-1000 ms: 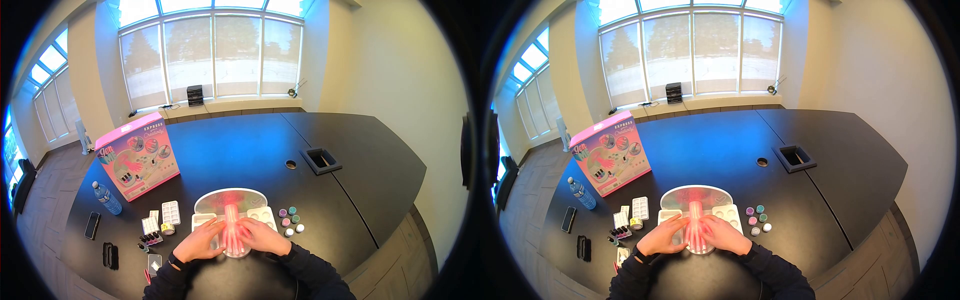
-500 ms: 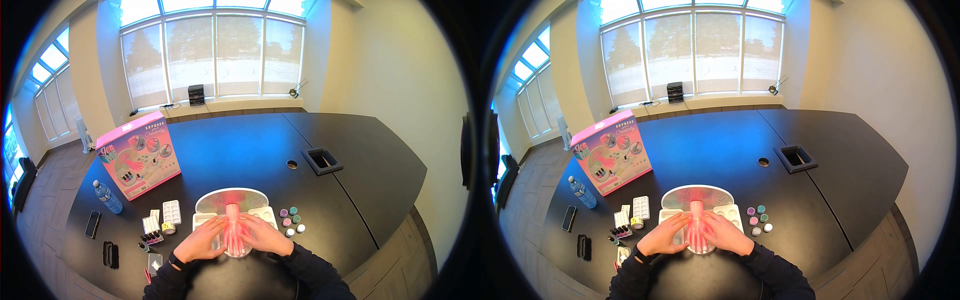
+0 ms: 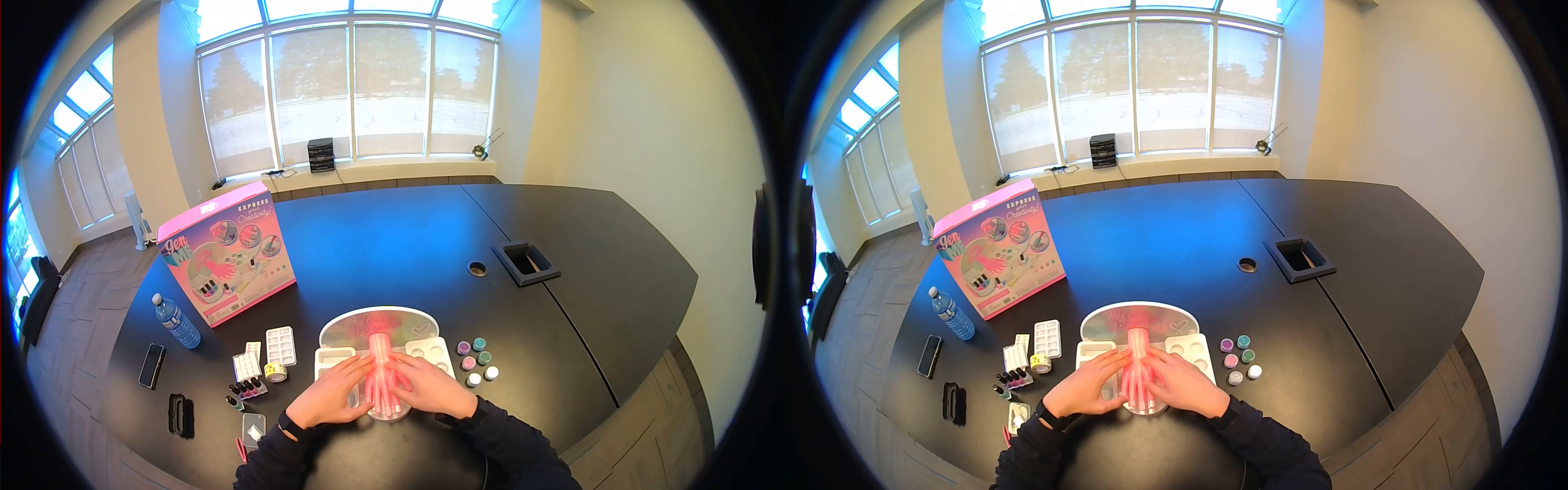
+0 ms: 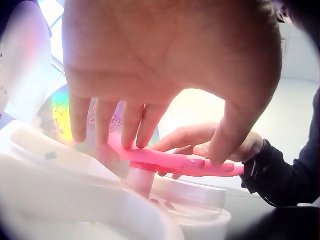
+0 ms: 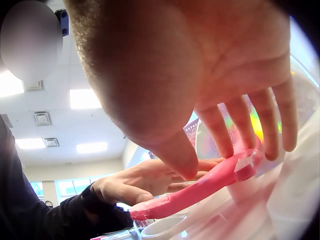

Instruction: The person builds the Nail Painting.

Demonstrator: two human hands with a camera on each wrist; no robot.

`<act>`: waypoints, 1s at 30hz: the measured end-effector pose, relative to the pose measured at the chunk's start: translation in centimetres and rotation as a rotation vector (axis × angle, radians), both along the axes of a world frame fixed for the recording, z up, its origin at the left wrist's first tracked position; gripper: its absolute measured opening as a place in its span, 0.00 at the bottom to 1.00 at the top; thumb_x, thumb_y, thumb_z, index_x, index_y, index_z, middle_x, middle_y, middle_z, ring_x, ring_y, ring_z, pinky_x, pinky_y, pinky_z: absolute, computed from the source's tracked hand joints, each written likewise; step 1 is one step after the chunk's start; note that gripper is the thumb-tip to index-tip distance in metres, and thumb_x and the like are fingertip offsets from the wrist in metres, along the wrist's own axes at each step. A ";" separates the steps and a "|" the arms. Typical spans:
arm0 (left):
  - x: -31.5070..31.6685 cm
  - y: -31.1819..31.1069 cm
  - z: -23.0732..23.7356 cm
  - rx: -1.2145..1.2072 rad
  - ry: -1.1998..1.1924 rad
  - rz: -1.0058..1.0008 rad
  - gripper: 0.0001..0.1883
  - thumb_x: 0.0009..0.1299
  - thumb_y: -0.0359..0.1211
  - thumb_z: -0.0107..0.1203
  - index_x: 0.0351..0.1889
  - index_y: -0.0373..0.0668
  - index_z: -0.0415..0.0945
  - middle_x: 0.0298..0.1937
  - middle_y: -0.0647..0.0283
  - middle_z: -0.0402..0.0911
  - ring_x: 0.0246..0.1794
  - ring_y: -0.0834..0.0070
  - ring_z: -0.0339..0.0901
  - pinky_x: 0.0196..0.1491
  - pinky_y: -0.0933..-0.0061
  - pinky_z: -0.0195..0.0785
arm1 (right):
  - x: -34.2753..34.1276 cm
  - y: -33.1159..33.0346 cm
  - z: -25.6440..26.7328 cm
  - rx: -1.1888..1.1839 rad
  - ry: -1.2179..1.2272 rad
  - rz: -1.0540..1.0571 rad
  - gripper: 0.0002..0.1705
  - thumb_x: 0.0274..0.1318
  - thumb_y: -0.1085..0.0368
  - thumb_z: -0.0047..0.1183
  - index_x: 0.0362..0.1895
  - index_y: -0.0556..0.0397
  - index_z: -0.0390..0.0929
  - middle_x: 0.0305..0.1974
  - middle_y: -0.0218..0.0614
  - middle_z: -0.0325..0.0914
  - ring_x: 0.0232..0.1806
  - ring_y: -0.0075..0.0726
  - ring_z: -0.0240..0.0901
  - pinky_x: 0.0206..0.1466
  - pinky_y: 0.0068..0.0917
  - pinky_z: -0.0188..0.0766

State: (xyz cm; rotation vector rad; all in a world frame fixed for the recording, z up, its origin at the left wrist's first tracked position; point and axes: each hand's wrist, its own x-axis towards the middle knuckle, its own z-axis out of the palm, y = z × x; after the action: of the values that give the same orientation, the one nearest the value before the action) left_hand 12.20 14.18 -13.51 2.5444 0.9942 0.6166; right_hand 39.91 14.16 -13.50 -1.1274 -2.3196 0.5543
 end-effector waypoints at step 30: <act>-1.3 -0.7 3.8 0.032 -0.111 0.154 0.34 0.72 0.40 0.71 0.74 0.39 0.76 0.72 0.46 0.80 0.76 0.48 0.75 0.77 0.53 0.70 | 1.4 -0.2 2.7 -0.008 0.082 -0.018 0.31 0.74 0.49 0.62 0.73 0.50 0.78 0.78 0.52 0.72 0.75 0.64 0.73 0.77 0.50 0.72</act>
State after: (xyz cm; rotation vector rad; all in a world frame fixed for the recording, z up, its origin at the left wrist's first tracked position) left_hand 10.89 13.44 -9.71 2.4462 1.1559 0.8135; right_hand 41.28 13.99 -10.81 -1.1069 -2.2378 0.5921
